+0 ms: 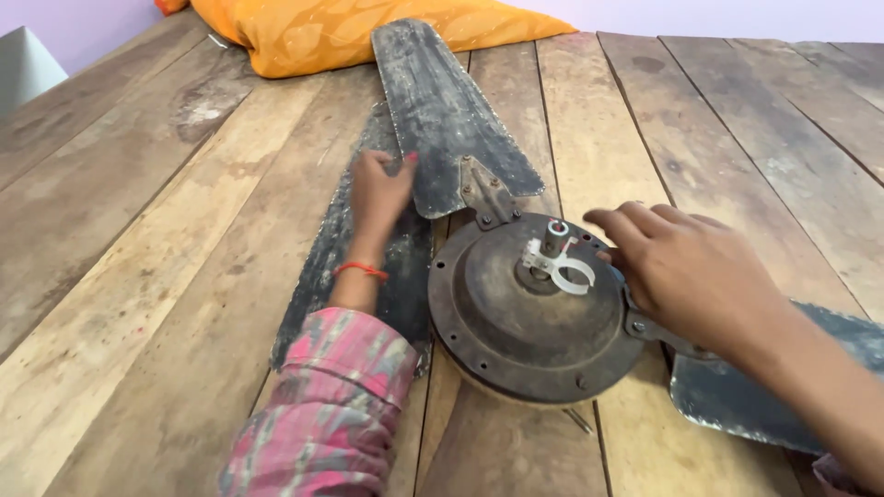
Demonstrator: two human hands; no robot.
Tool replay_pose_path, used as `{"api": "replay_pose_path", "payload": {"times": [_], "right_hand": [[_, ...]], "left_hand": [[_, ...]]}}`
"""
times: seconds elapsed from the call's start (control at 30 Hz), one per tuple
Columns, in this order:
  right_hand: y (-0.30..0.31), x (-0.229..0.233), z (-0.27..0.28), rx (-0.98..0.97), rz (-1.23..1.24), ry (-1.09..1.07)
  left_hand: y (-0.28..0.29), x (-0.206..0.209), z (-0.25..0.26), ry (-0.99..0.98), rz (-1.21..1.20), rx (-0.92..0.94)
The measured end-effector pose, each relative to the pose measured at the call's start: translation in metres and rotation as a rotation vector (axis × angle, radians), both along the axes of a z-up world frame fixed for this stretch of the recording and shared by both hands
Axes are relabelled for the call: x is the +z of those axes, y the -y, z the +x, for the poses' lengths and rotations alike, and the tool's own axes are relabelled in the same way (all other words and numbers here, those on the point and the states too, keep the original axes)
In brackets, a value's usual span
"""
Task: The person attaches three fan blades to a ceiling fan motor housing on a wooden table. They align each blade and secure it with screws using a screwdriver.
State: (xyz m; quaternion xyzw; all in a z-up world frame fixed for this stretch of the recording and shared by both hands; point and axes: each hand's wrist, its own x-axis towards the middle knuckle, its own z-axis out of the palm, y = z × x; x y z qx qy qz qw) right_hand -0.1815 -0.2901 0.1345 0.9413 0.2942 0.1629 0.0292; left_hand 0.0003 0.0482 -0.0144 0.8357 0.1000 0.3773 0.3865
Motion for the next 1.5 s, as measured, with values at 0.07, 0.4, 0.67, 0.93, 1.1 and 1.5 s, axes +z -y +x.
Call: {"api": "replay_pose_path", "payload": {"times": [0.07, 0.4, 0.67, 0.93, 1.1, 1.5], "right_hand": [[0.001, -0.004, -0.022, -0.052, 0.111, 0.031], [-0.008, -0.033, -0.066, 0.315, 0.227, 0.244], [-0.035, -0.079, -0.071, 0.399, 0.08, 0.33], [-0.054, -0.087, -0.065, 0.421, 0.077, 0.407], [-0.061, -0.086, -0.058, 0.384, 0.109, 0.344], [-0.071, -0.084, -0.045, 0.287, 0.067, 0.304]], "left_hand": [[-0.026, -0.001, -0.022, 0.036, 0.169, 0.12], [-0.068, 0.016, -0.118, -0.537, 0.287, 0.127], [-0.064, 0.022, -0.113, -0.489, 0.373, 0.174], [-0.076, 0.03, -0.099, -0.662, 0.307, 0.06], [-0.081, 0.038, -0.096, -0.8, 0.21, 0.042], [-0.135, -0.025, -0.095, -0.357, -0.393, -0.33]]}}
